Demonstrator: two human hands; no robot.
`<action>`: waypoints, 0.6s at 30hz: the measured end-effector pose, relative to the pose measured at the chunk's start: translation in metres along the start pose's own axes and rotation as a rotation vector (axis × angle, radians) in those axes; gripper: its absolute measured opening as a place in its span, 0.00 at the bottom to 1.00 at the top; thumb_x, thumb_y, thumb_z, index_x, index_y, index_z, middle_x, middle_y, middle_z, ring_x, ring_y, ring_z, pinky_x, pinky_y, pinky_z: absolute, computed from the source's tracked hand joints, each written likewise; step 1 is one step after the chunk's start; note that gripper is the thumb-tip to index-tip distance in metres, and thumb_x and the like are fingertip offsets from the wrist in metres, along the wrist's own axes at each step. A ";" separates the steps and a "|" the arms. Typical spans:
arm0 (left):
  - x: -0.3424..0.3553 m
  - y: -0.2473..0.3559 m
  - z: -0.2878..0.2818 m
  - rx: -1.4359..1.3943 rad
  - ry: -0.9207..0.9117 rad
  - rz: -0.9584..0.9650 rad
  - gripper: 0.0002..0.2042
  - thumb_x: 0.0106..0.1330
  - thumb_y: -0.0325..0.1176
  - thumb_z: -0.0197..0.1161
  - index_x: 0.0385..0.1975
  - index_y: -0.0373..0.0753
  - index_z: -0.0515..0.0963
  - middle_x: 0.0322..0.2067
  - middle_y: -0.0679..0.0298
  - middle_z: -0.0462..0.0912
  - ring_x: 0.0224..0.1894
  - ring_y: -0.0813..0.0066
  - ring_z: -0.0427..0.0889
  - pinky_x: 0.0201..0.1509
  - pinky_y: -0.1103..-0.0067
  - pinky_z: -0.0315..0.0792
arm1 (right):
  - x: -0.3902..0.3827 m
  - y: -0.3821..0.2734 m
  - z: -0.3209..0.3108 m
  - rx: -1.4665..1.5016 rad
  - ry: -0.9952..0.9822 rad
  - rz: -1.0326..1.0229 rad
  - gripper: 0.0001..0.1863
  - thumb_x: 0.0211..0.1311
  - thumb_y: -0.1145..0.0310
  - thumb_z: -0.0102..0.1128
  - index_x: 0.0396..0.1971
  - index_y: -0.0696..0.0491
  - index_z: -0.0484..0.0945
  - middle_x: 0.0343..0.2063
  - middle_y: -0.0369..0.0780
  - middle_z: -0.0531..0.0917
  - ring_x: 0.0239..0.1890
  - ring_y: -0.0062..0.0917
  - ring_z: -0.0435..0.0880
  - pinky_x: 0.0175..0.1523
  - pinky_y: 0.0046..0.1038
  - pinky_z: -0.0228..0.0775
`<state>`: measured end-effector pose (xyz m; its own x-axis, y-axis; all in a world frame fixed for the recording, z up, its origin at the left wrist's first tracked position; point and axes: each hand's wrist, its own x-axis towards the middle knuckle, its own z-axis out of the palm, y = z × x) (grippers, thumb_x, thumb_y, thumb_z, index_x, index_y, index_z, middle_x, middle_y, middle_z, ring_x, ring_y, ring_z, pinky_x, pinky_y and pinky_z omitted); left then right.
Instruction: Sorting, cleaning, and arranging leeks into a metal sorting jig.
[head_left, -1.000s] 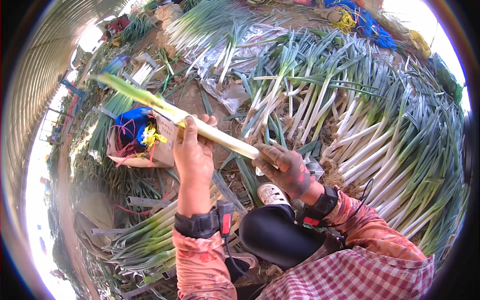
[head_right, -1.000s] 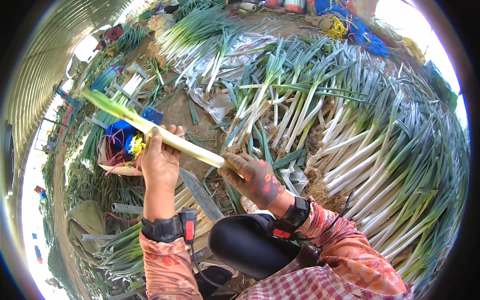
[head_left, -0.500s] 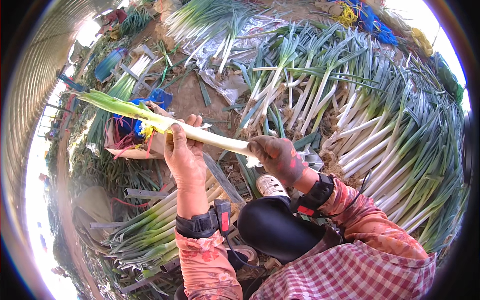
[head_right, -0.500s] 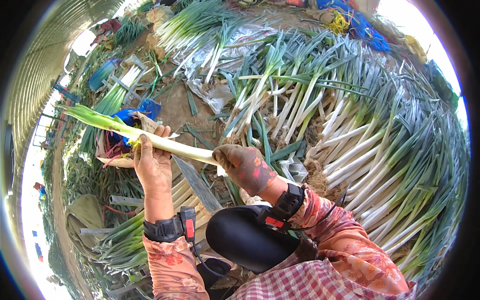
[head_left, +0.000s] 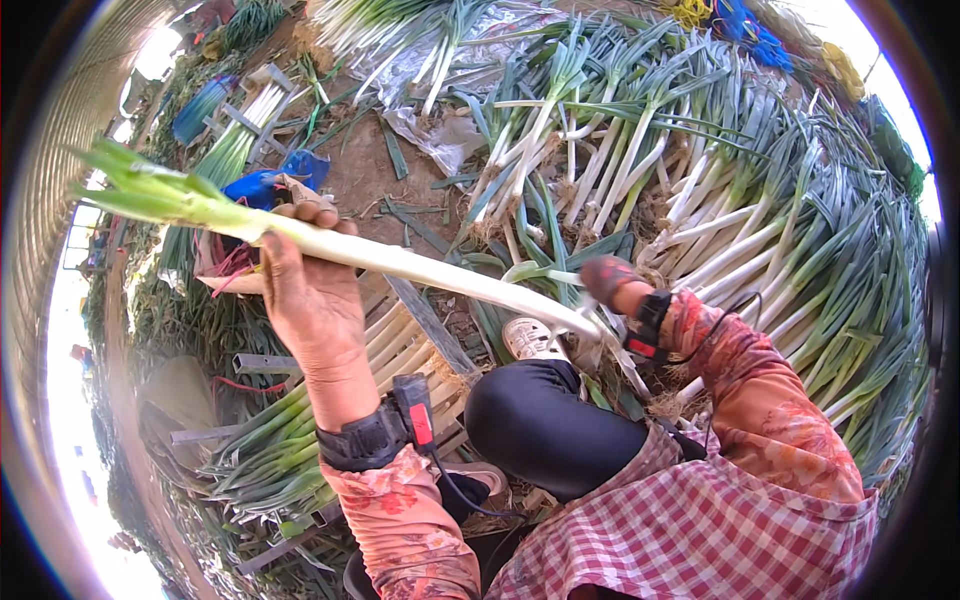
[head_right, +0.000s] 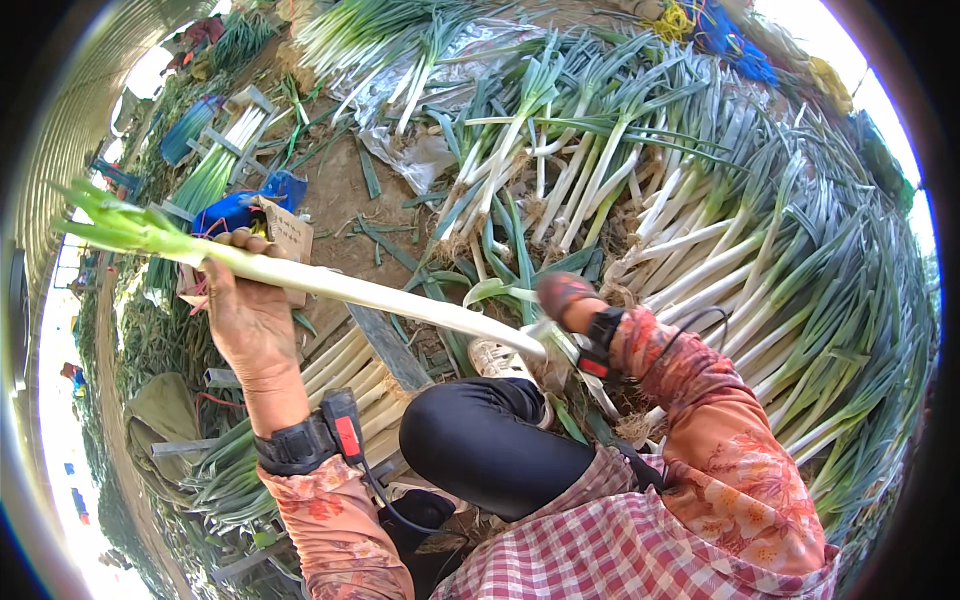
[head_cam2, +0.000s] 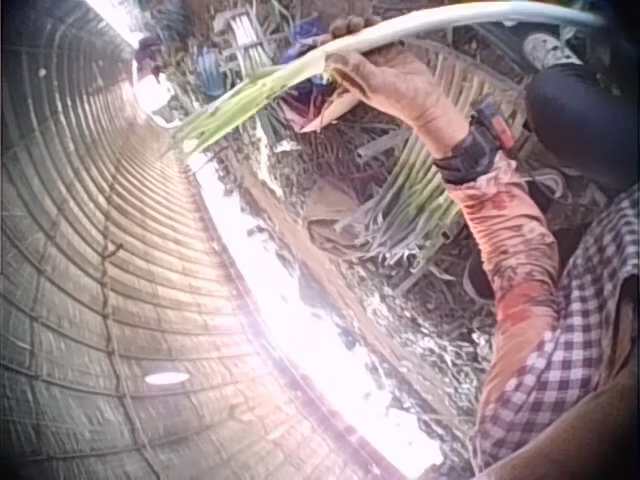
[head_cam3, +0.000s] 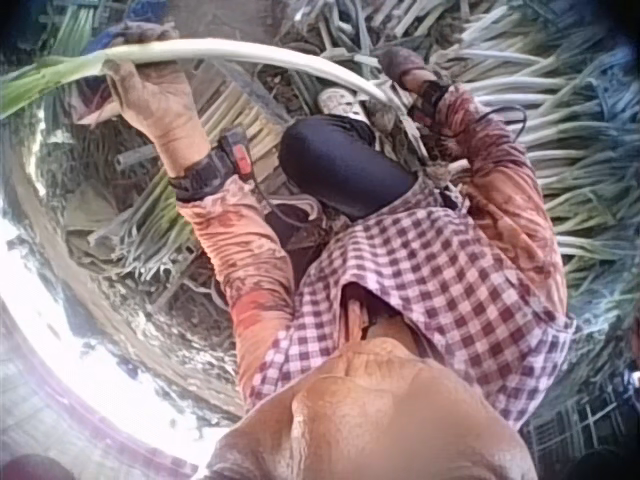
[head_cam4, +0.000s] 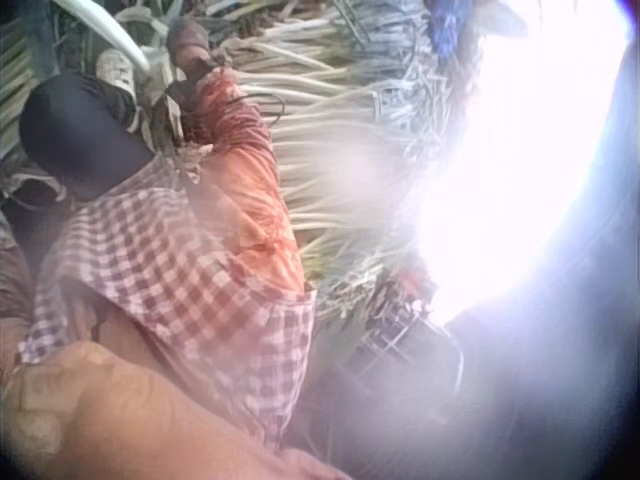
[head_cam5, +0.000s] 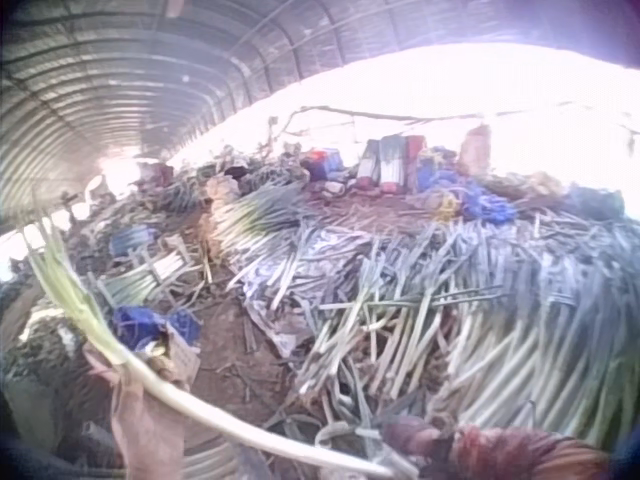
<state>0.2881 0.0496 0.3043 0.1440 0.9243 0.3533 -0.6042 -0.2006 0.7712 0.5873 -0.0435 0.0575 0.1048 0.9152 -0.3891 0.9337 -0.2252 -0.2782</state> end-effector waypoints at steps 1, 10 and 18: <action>0.003 0.004 -0.003 -0.034 0.022 0.010 0.17 0.66 0.43 0.55 0.45 0.37 0.68 0.40 0.61 0.74 0.43 0.70 0.74 0.49 0.69 0.71 | -0.003 0.028 0.011 0.043 0.015 0.195 0.12 0.55 0.67 0.51 0.30 0.56 0.82 0.30 0.50 0.82 0.32 0.41 0.83 0.38 0.36 0.74; 0.012 0.025 -0.043 -0.035 0.028 0.055 0.15 0.66 0.41 0.54 0.44 0.36 0.67 0.39 0.62 0.73 0.42 0.70 0.73 0.49 0.74 0.71 | -0.032 0.026 -0.073 0.302 0.193 -0.075 0.28 0.57 0.55 0.56 0.53 0.56 0.69 0.49 0.49 0.75 0.53 0.35 0.74 0.56 0.28 0.65; 0.012 0.007 -0.035 -0.108 0.086 0.078 0.13 0.67 0.39 0.52 0.42 0.36 0.69 0.39 0.61 0.73 0.42 0.70 0.73 0.51 0.73 0.71 | -0.064 -0.129 -0.135 1.315 -0.447 -0.401 0.17 0.61 0.64 0.59 0.45 0.58 0.76 0.30 0.34 0.81 0.30 0.13 0.76 0.35 0.15 0.70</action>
<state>0.2585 0.0705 0.2951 0.0288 0.9326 0.3598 -0.6921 -0.2411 0.6803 0.5066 -0.0278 0.2364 -0.4274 0.8657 -0.2607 -0.1373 -0.3471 -0.9277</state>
